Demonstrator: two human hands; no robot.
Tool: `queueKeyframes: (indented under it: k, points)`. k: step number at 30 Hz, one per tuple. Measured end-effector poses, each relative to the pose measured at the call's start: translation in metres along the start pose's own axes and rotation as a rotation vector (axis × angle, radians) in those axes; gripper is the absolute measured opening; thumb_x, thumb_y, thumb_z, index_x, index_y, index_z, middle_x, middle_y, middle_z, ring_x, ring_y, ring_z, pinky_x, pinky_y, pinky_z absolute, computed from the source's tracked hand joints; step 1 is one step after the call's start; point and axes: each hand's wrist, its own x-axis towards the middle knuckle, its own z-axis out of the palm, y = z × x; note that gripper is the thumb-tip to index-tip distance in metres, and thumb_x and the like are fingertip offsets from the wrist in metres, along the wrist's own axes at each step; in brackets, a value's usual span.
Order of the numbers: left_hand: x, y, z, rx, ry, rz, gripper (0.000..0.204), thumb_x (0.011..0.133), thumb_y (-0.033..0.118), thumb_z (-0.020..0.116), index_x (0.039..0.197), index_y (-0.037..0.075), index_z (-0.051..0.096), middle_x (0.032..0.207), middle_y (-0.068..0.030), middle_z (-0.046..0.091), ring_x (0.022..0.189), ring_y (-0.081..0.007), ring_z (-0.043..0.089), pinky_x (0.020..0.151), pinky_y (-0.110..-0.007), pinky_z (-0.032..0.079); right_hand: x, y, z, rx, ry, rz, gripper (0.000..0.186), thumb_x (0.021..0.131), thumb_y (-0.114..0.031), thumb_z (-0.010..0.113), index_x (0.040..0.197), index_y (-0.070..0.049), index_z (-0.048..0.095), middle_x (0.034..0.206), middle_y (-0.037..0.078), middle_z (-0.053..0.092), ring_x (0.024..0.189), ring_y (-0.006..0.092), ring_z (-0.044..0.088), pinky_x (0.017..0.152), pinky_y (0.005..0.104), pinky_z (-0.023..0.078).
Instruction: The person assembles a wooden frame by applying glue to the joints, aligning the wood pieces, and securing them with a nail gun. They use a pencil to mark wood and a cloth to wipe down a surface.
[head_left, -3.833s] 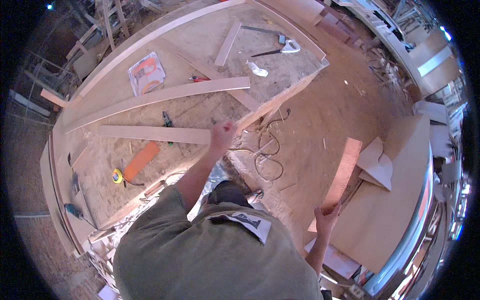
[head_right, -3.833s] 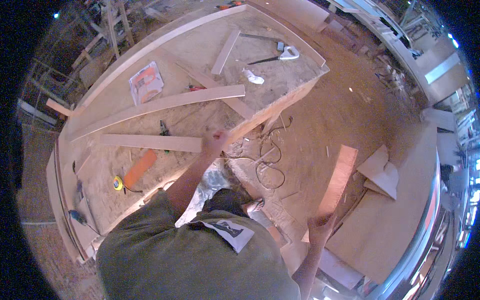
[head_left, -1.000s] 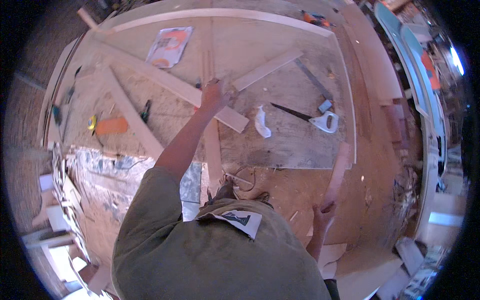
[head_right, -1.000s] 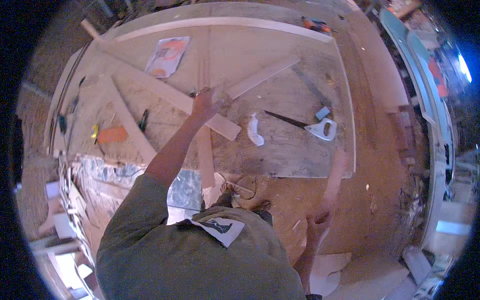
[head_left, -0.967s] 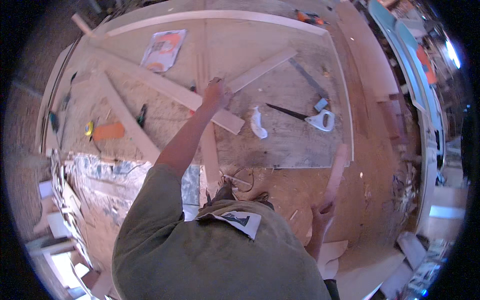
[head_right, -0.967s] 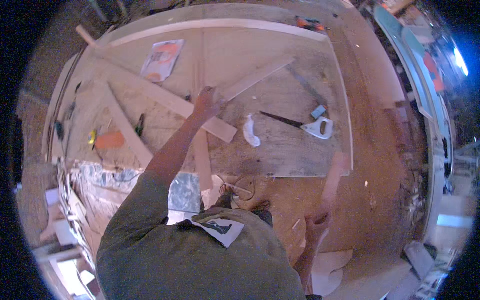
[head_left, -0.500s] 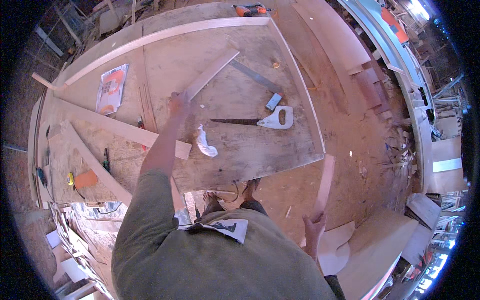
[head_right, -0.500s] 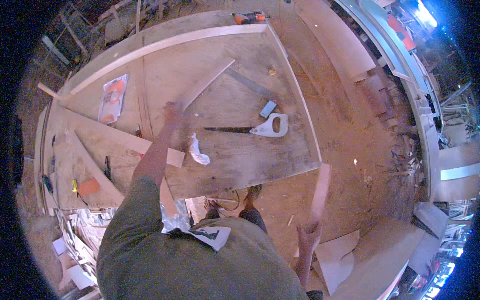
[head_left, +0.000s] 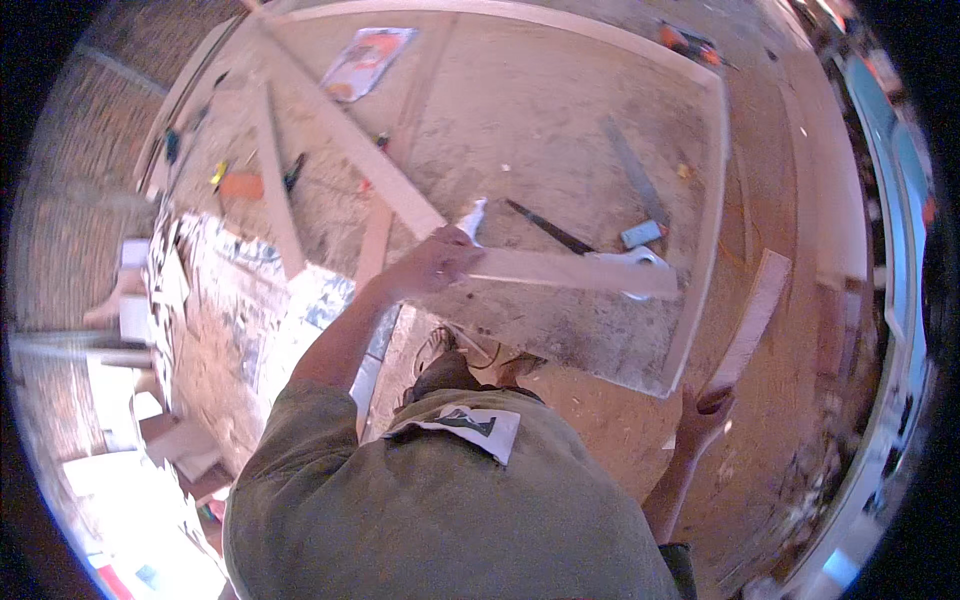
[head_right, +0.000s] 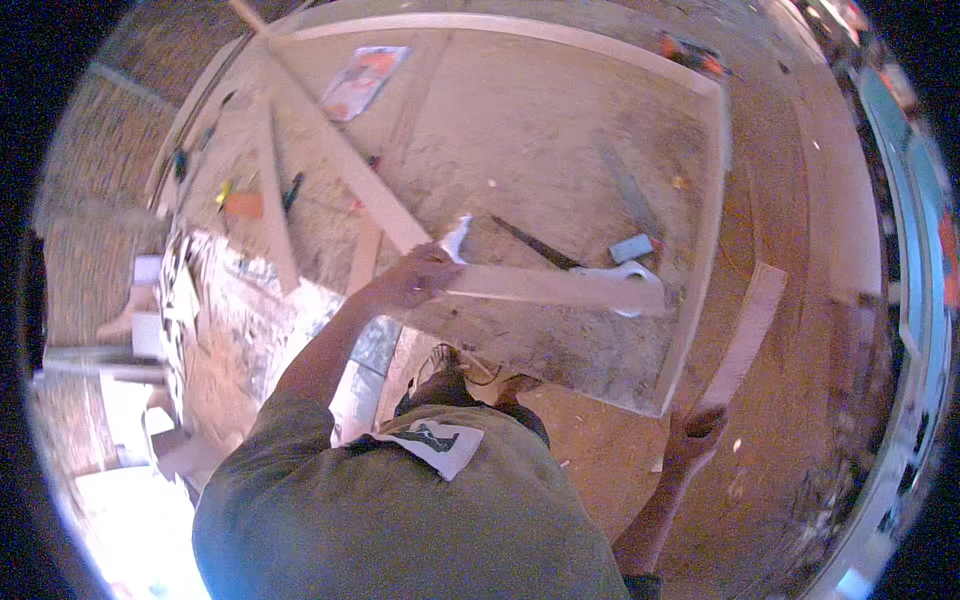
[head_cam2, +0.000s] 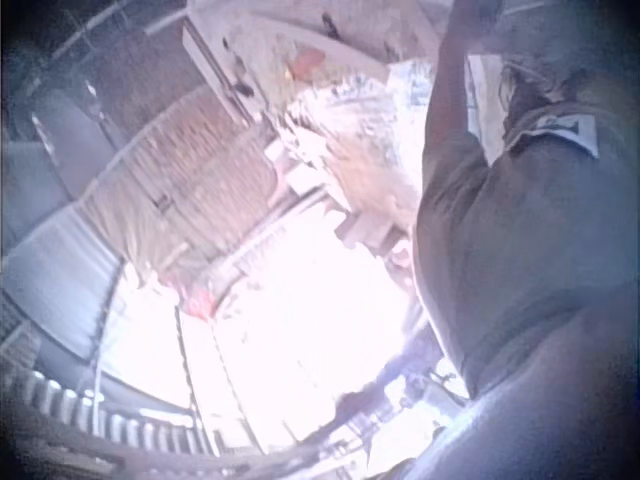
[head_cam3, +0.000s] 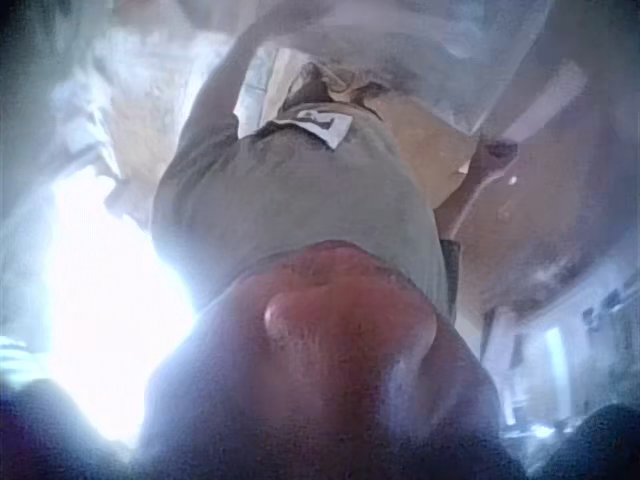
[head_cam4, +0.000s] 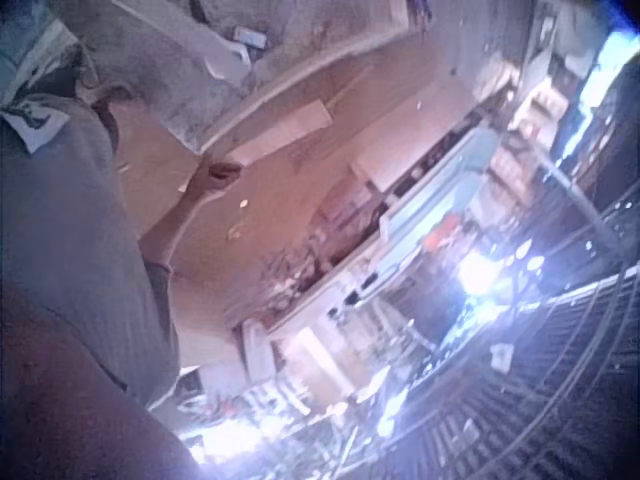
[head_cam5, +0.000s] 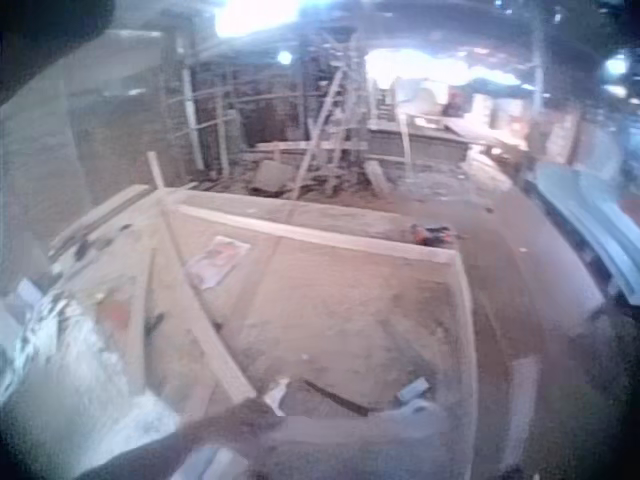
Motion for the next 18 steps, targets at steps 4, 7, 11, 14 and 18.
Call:
queueKeyframes:
  k: [4,7,11,14,18]
  points:
    - [-0.022,-0.001,0.033,-0.127,-0.063,-0.073,0.041,0.089,0.019,0.072,0.129,0.012,0.065,0.113,-0.0149,0.063,0.112,-0.0317,0.056,0.101,-0.044,0.042,0.023,-0.035,0.032,0.084,-0.146,0.067,0.083,0.072,-0.003,0.086,0.141,0.004,0.041,0.095,0.003,0.054,0.08,0.0118,0.051,0.073,0.0272,0.046]
    - [-0.03,0.003,0.034,0.129,0.163,0.113,0.046,0.085,0.026,0.077,0.127,0.012,0.065,0.116,-0.0167,0.062,0.116,-0.0331,0.056,0.101,-0.043,0.044,0.024,-0.033,0.052,-0.03,-0.304,0.017,0.085,0.073,-0.001,0.085,0.144,0.004,0.038,0.11,0.006,0.058,0.087,0.0115,0.053,0.079,0.0265,0.047]
    - [-0.019,-0.017,-0.017,0.008,0.588,-0.607,0.069,0.078,0.038,0.082,0.135,0.008,0.057,0.132,-0.0226,0.054,0.119,-0.0408,0.057,0.096,-0.045,0.05,-0.011,-0.035,0.073,0.19,-0.284,0.006,0.087,0.073,0.0,0.084,0.145,0.004,0.037,0.113,0.005,0.059,0.09,0.012,0.053,0.083,0.0266,0.046]
    - [-0.009,-0.062,-0.062,0.224,0.97,-0.999,0.091,0.076,0.042,0.082,0.149,0.008,0.04,0.129,-0.0226,0.051,0.116,-0.0393,0.057,0.096,-0.041,0.05,-0.034,-0.039,0.086,0.165,-0.236,-0.033,0.088,0.071,0.005,0.084,0.147,0.0,0.039,0.103,0.002,0.056,0.079,0.012,0.048,0.077,0.0257,0.048]
    - [0.018,-0.099,-0.083,0.193,0.825,-1.346,0.115,0.073,0.048,0.082,0.158,0.009,0.016,0.136,-0.0239,0.043,0.123,-0.0369,0.053,0.096,-0.044,0.05,-0.067,-0.063,0.083,0.231,-0.269,0.094,0.091,0.073,-0.004,0.084,0.148,0.005,0.034,0.131,0.014,0.055,0.108,0.0185,0.054,0.098,0.0317,0.042]
